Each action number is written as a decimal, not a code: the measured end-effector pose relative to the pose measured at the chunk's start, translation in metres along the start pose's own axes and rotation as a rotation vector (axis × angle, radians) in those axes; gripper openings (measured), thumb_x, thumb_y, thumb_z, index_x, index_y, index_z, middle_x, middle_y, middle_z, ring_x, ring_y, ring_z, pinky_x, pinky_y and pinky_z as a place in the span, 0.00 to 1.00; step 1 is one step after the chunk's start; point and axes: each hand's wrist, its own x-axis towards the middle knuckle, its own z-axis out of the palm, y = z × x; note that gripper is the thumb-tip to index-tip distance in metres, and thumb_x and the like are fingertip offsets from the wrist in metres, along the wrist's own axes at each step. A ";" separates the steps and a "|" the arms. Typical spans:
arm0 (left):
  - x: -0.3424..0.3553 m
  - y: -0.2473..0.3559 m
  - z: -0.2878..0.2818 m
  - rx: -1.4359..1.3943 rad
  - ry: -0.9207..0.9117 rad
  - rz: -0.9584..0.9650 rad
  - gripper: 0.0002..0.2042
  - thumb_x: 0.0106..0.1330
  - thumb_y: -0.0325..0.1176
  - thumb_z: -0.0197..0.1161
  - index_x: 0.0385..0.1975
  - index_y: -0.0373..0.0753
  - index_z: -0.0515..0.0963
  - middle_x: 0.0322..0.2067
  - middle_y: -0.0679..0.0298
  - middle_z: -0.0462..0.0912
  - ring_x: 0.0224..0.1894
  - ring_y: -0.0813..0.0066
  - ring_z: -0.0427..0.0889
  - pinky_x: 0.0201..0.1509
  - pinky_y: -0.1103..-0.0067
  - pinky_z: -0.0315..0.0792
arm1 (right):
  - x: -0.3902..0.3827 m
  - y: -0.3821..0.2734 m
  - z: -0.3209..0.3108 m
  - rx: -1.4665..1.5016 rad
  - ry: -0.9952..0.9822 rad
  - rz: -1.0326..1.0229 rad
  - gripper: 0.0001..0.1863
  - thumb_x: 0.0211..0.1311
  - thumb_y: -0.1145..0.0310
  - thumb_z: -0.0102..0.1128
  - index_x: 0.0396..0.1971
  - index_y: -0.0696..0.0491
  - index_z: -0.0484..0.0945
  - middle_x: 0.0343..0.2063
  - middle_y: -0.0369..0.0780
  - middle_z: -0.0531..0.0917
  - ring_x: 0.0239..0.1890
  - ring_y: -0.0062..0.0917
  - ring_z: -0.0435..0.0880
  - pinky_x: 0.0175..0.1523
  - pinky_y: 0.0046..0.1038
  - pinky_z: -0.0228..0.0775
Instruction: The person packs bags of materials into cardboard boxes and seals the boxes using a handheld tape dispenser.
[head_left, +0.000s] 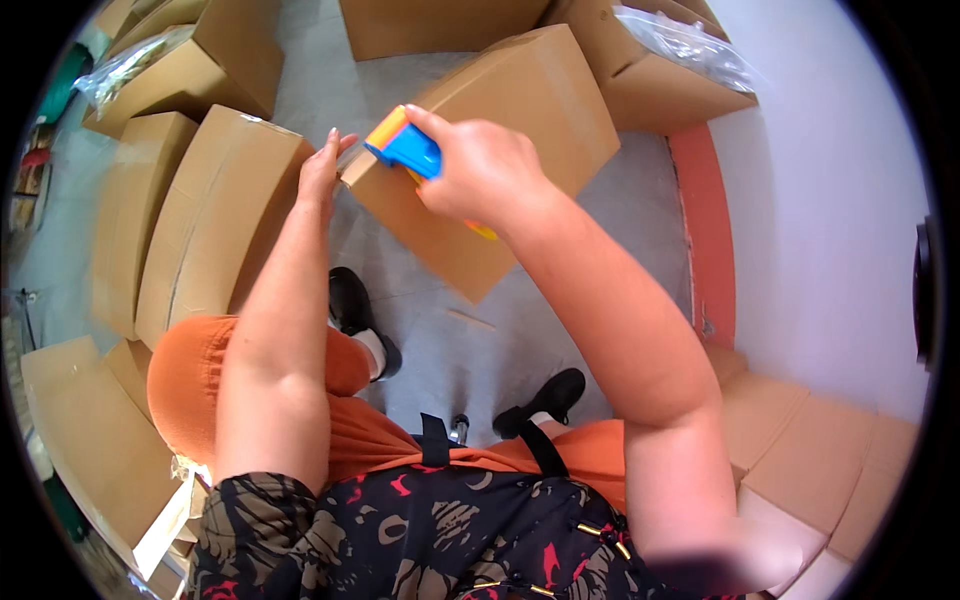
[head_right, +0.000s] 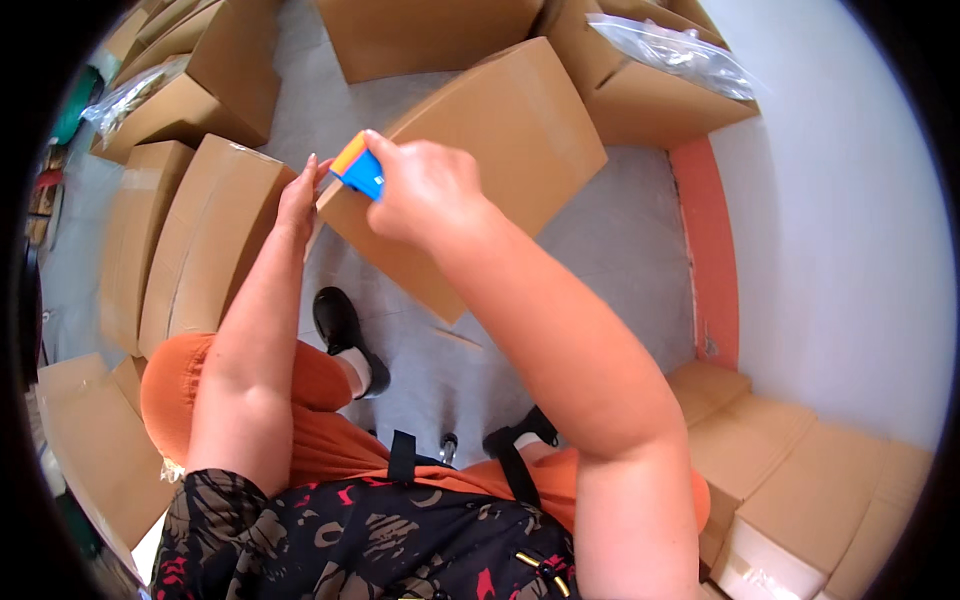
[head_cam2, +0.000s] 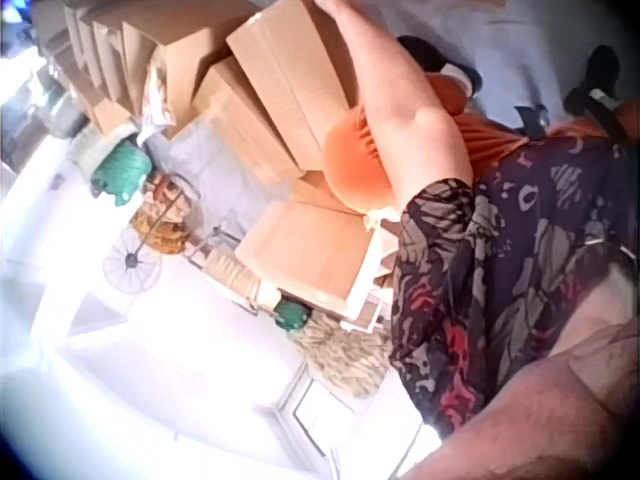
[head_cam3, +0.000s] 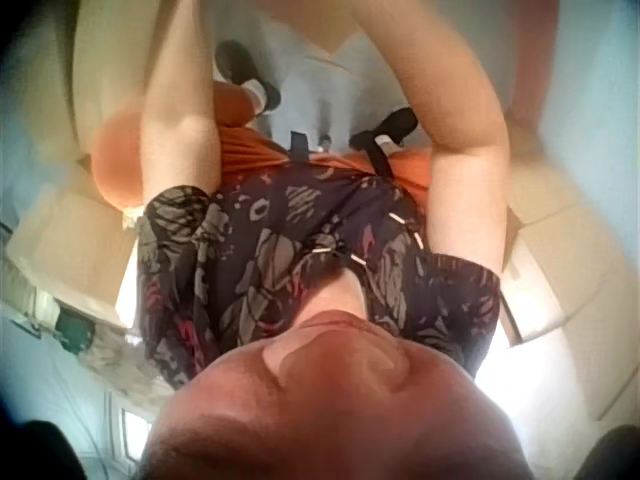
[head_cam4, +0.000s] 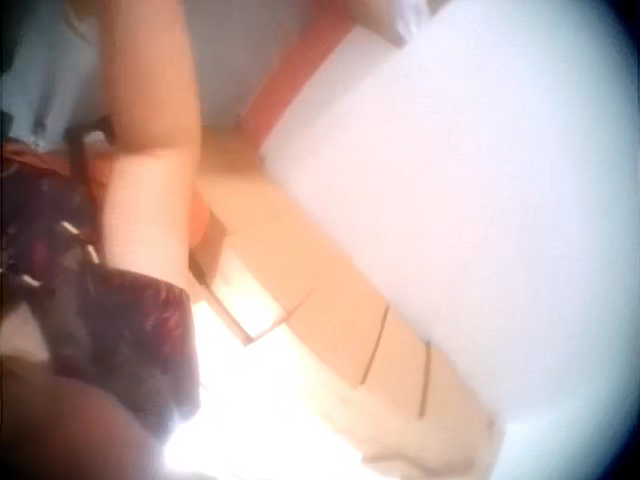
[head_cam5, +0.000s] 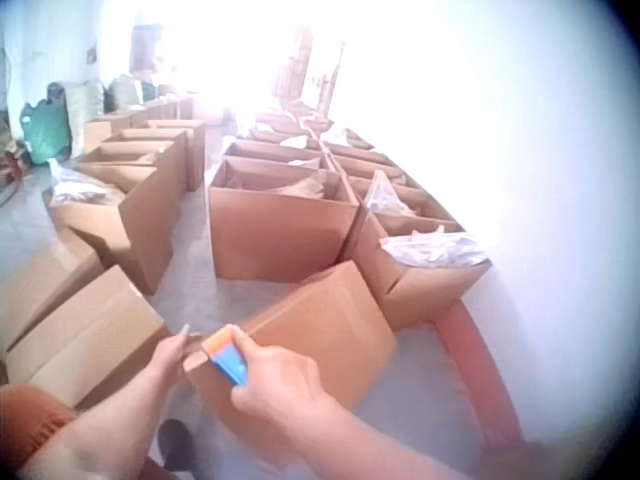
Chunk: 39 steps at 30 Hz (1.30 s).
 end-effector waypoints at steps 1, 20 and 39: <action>-0.009 0.007 0.008 -0.176 0.010 -0.015 0.25 0.73 0.56 0.55 0.52 0.41 0.83 0.53 0.66 0.83 0.57 0.71 0.79 0.61 0.74 0.68 | 0.024 -0.010 0.001 -0.036 -0.003 0.027 0.38 0.50 0.61 0.65 0.67 0.38 0.71 0.41 0.42 0.87 0.45 0.37 0.87 0.46 0.37 0.79; -0.028 -0.039 0.004 0.311 0.391 0.278 0.30 0.76 0.58 0.44 0.37 0.40 0.89 0.35 0.57 0.89 0.41 0.65 0.87 0.50 0.72 0.76 | 0.029 0.019 0.021 -0.253 -0.401 -0.042 0.38 0.43 0.63 0.69 0.62 0.39 0.76 0.43 0.43 0.86 0.50 0.39 0.84 0.51 0.37 0.76; -0.054 -0.045 0.037 0.695 0.006 0.341 0.35 0.60 0.65 0.65 0.59 0.43 0.78 0.49 0.51 0.85 0.54 0.58 0.83 0.57 0.69 0.74 | -0.156 0.262 0.161 0.399 0.008 -0.065 0.45 0.51 0.69 0.69 0.71 0.29 0.63 0.40 0.43 0.77 0.42 0.43 0.80 0.46 0.40 0.74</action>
